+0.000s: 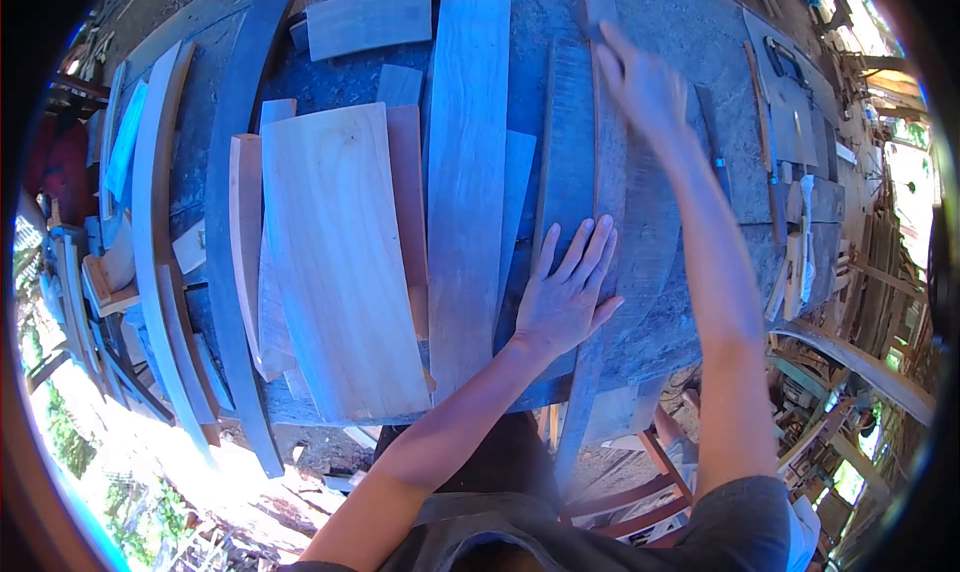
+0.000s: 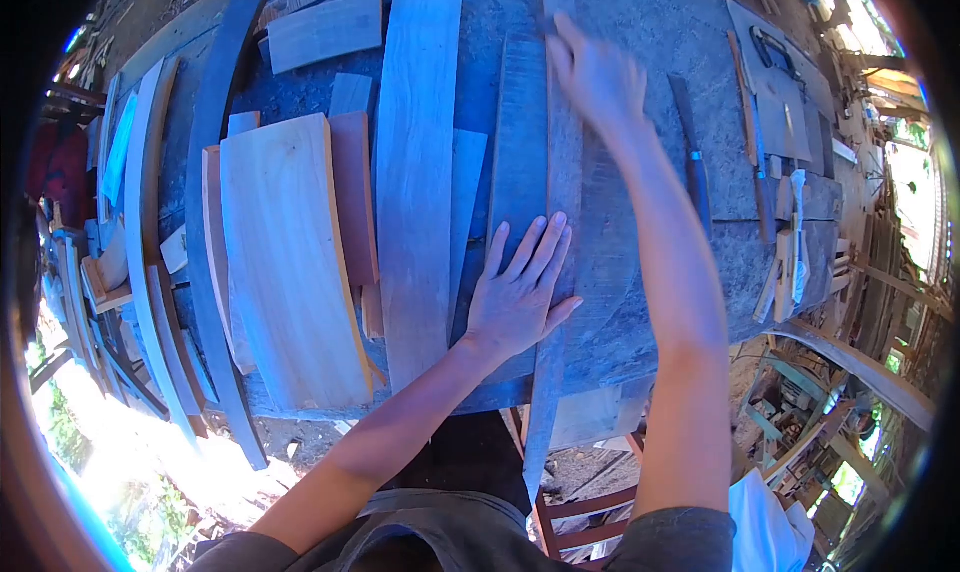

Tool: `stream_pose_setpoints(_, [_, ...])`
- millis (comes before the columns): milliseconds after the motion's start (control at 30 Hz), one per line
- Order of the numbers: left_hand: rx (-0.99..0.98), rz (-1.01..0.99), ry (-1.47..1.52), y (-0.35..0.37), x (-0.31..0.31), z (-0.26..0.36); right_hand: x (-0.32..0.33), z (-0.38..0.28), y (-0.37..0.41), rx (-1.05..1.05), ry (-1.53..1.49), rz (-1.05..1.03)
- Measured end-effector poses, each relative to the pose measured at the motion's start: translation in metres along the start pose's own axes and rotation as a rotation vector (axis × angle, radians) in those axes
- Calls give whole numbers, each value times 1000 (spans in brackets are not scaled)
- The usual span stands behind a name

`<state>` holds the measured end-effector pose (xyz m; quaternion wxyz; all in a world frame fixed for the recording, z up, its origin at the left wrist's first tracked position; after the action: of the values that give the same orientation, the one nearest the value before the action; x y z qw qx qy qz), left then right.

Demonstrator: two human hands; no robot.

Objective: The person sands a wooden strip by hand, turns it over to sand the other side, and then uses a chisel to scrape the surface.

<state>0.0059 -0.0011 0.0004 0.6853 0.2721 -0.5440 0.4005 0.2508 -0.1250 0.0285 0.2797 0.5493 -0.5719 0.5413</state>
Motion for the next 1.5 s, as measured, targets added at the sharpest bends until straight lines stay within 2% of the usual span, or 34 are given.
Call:
stream_pose_setpoints(100, [8,5,13,-3,2,1,32,-28,80,-117,-101,-131])
stream_pose_setpoints(233, [4,-5,-3,-2,2,1,34,-34,97,-154,6,-211])
stream_pose_setpoints(300, [-11,-10,-24,-2,1,3,22,-24,56,-57,126,-65])
stream_pose_setpoints(367, [-4,9,-57,-2,-1,2,4,-9,24,-81,26,79])
stream_pose_setpoints(467, [-5,16,-68,-2,0,2,11,-19,44,-147,-61,88])
stream_pose_setpoints(567, [-4,16,-65,-3,-2,2,35,-39,129,-174,-86,-79])
stream_pose_setpoints(633, [8,34,-37,-3,-4,2,47,-46,154,-193,-120,-150])
stream_pose_setpoints(733, [4,28,-32,-4,-3,1,50,-44,149,-240,-60,-236])
stream_pose_setpoints(800, [4,2,-47,-4,-2,2,35,-30,109,-131,22,-37])
stream_pose_setpoints(900, [-5,31,-47,-2,-3,1,14,-20,71,-211,35,94])
stream_pose_setpoints(1000, [-12,75,-54,-4,-2,1,27,-33,112,-222,-20,58])
stream_pose_setpoints(1067, [-8,69,-57,-2,-4,1,42,-47,158,-262,-71,-67])
stream_pose_setpoints(1167, [-4,67,-51,-3,-5,2,54,-50,183,-238,-86,-128])
stream_pose_setpoints(1267, [-1,69,-79,-4,-2,3,47,-43,147,-148,32,-93])
stream_pose_setpoints(1400, [-20,70,-105,-3,-3,4,16,-27,89,-170,-11,75])
stream_pose_setpoints(1467, [-2,72,-89,-4,-2,2,16,-28,94,-188,-52,150])
stream_pose_setpoints(1500, [-19,73,-108,-4,-2,1,23,-34,108,-221,-67,88])
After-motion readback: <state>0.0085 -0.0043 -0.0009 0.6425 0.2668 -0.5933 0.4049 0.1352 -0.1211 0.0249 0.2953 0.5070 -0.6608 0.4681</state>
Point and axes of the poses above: each hand's wrist, its own y-axis away from the middle knuckle, its own x-axis out of the back of the hand, z = x × y, the point moved 4 cm from there along -y, towards the middle knuckle, and after that the axes turned 13 degrees about -y, right-handed, at the moved point
